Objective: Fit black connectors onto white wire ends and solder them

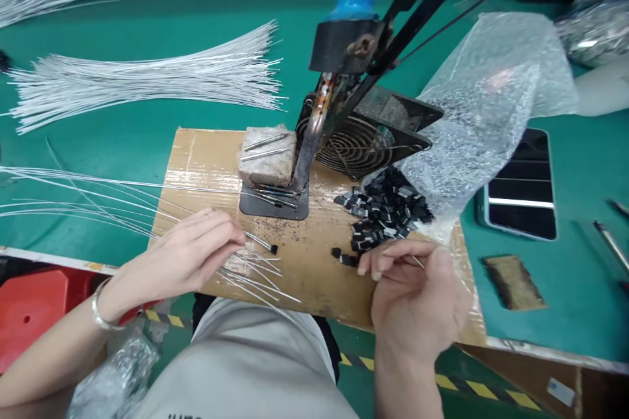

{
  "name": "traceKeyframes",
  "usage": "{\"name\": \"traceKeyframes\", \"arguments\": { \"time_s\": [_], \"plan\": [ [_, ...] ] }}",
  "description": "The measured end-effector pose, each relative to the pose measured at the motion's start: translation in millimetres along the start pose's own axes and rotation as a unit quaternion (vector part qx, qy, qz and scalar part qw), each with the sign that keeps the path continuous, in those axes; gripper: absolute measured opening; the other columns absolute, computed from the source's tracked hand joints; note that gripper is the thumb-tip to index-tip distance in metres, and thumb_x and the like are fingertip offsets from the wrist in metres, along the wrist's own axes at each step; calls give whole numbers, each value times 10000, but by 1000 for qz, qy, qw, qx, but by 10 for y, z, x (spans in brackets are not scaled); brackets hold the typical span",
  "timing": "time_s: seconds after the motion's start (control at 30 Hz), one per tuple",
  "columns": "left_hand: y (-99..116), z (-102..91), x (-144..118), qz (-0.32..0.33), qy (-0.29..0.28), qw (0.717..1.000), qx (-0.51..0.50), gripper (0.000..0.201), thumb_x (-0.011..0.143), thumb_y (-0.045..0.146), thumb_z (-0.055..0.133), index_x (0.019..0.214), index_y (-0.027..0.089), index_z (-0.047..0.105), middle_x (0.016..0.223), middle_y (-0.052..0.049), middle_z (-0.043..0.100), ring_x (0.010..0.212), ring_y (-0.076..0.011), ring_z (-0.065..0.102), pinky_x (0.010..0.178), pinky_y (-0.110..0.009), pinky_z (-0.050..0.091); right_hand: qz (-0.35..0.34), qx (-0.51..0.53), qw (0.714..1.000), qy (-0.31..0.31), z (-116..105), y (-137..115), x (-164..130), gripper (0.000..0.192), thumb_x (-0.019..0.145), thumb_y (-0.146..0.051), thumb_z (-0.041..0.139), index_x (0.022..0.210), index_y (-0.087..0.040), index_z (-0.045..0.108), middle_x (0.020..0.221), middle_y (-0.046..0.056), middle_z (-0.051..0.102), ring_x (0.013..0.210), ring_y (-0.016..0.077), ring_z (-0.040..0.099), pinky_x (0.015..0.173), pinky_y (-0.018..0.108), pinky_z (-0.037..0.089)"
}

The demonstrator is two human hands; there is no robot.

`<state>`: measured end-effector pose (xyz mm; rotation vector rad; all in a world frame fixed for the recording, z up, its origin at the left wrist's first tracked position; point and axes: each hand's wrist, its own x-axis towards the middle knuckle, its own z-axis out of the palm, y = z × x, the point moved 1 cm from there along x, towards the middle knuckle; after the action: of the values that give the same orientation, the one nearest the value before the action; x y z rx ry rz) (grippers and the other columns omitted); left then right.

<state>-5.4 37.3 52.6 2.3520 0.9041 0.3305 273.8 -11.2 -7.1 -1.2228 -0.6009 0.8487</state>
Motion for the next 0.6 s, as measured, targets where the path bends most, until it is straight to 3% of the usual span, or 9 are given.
{"name": "traceKeyframes", "arguments": {
  "time_s": [0.23, 0.47, 0.6],
  "plan": [
    [-119, 107, 39, 33, -18, 999, 13, 150, 1032, 92, 551, 1116, 170, 647, 1034, -72, 654, 934, -195, 604, 831, -328, 480, -3, -17, 1000, -8, 0, 6, 5, 373, 970, -431, 642, 691, -200, 731, 551, 2, 579, 458, 156, 547, 434, 291, 462],
    [-78, 121, 75, 79, -20, 990, 119, 109, 1029, 118, 561, 1061, 129, 665, 946, -86, 673, 890, -232, 579, 830, -387, 488, -3, -33, 999, -15, -9, -8, -6, 369, 993, -394, 624, 693, -211, 738, 569, 2, 573, 478, 153, 551, 448, 293, 469],
    [-55, 86, 87, 90, 10, 985, 145, 95, 1010, 92, 583, 1076, 118, 645, 943, -90, 690, 883, -232, 600, 812, -386, 515, -9, -30, 999, -18, -8, -6, 1, 376, 990, -399, 631, 681, -209, 730, 563, -2, 577, 473, 150, 551, 441, 288, 465]
  ]
}}
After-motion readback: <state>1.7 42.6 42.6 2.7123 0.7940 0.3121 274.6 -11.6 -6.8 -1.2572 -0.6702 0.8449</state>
